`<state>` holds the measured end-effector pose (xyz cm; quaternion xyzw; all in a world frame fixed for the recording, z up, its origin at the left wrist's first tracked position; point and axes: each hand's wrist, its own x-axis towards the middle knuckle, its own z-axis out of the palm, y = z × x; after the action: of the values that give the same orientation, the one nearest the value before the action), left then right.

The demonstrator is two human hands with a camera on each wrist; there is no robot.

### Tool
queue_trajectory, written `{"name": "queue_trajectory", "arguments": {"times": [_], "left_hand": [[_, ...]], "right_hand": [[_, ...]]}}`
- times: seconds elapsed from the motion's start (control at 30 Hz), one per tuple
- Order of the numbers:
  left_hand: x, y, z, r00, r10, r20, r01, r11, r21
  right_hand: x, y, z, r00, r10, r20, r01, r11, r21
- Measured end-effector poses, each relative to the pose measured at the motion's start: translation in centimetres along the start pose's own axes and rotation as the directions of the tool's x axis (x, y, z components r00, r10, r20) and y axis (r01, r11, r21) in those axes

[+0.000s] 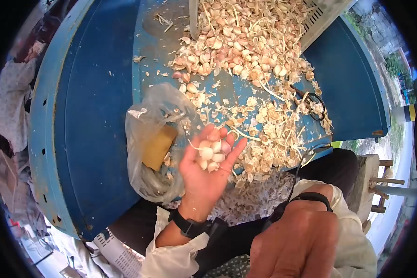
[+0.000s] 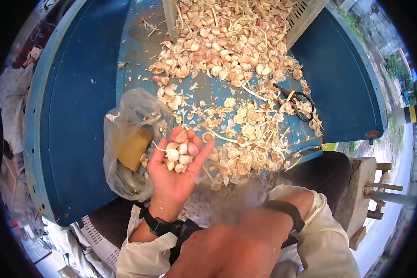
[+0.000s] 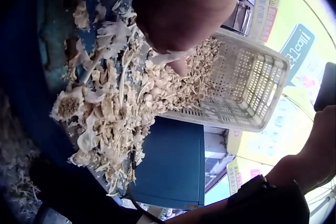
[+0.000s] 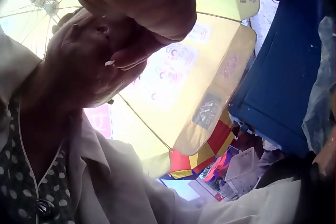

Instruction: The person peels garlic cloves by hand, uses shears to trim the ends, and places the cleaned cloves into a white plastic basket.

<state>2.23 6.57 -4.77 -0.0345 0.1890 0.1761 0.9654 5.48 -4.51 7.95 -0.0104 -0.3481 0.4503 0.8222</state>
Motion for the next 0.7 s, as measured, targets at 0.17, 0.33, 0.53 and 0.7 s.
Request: {"name": "queue_trajectory", "arguments": {"times": [0.17,0.33,0.53,0.7], "left_hand": [[-0.8,-0.1,-0.5,0.999,-0.009,-0.047,0.011,1.000,0.026],[-0.8,0.2,-0.6,0.999,-0.004,-0.038,0.004,1.000,0.014],[-1.1,-0.1,-0.7,0.999,-0.005,-0.034,0.006,0.999,0.037],[-1.4,0.0,-0.5,0.999,-0.040,-0.002,0.040,0.999,0.009]], "right_hand": [[0.8,-1.0,-0.8,0.976,0.097,0.194,-0.081,0.993,-0.087],[0.8,0.0,-0.9,0.993,-0.079,0.092,0.087,0.993,-0.084],[0.9,-0.3,-0.7,0.998,-0.065,0.003,0.065,0.998,0.005],[0.5,-0.7,-0.2,0.966,-0.257,-0.015,0.254,0.963,-0.089]]}}
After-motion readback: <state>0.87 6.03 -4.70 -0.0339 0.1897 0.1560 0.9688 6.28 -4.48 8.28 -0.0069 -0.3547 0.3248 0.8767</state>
